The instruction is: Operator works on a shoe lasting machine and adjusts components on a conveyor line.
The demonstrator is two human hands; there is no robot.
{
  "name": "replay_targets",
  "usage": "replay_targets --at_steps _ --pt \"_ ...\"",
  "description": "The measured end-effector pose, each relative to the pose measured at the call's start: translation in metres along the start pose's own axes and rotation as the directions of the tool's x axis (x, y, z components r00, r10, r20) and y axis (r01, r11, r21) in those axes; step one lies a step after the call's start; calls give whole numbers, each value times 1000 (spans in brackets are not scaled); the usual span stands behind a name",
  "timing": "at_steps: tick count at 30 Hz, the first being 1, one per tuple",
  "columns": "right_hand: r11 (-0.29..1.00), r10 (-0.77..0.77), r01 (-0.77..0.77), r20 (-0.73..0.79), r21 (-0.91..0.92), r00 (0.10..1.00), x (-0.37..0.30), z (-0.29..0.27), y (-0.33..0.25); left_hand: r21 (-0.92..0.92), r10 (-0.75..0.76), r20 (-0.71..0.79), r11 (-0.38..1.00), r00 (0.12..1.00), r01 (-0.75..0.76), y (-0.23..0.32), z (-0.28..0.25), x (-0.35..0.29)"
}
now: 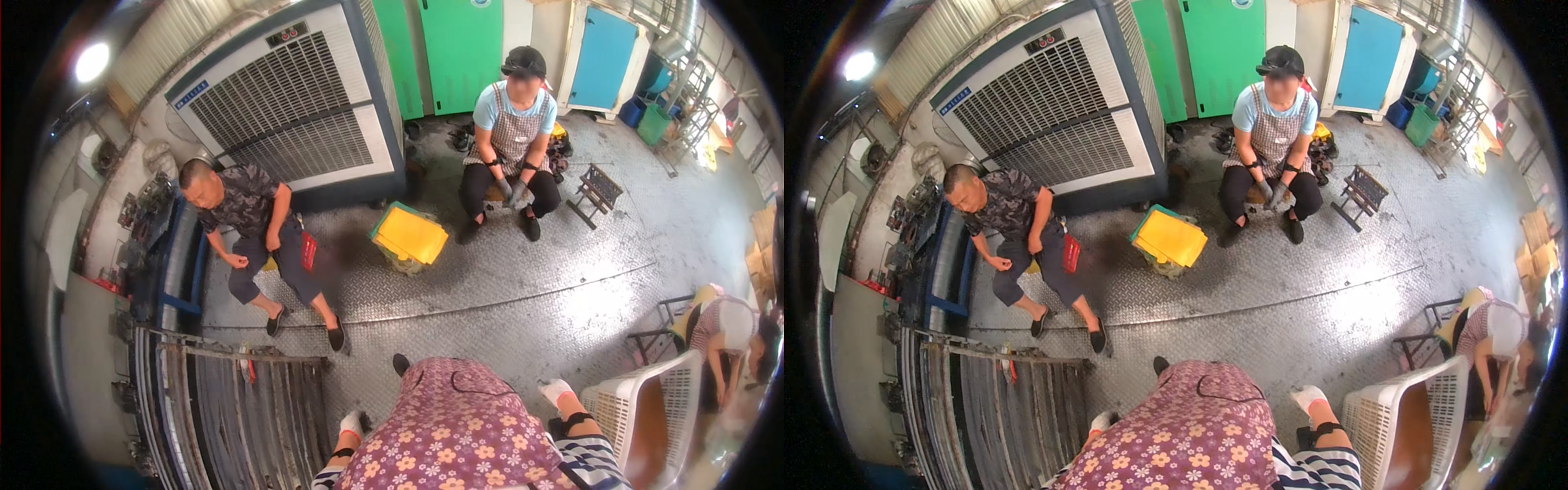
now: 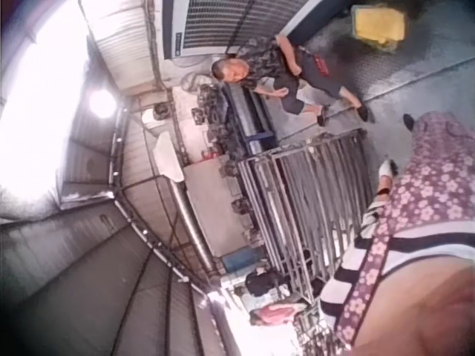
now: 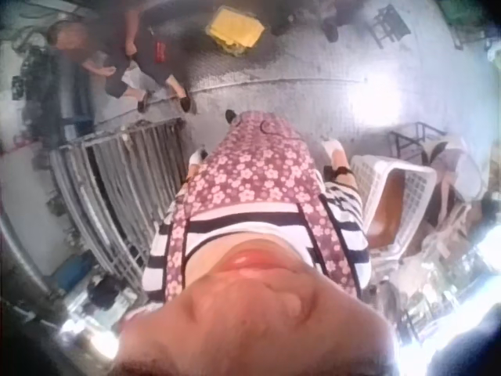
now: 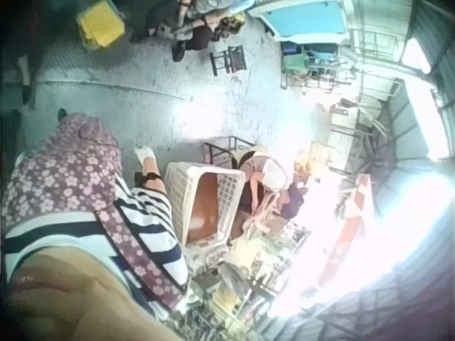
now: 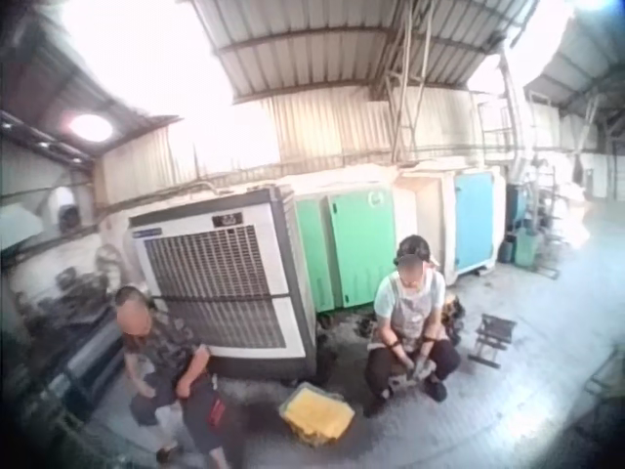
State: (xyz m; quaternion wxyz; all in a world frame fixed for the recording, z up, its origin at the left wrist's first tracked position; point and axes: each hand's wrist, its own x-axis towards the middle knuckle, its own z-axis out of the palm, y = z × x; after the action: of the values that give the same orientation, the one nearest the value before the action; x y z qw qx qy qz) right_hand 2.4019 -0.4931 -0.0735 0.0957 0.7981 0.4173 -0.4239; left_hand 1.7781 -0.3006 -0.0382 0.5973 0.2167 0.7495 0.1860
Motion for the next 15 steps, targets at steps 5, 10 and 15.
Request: replay_targets --at_steps 5,10,15 --pt "924 220 -203 -18 326 975 -51 -24 -26 -22 80 32 997 996 -79 -1 12 3" --pt "941 248 -260 81 219 965 -55 -30 -29 -304 -247 -14 924 969 232 7 18 21" --pt "982 -109 112 26 -154 994 -12 6 8 -255 -241 -22 940 970 227 27 28 1"
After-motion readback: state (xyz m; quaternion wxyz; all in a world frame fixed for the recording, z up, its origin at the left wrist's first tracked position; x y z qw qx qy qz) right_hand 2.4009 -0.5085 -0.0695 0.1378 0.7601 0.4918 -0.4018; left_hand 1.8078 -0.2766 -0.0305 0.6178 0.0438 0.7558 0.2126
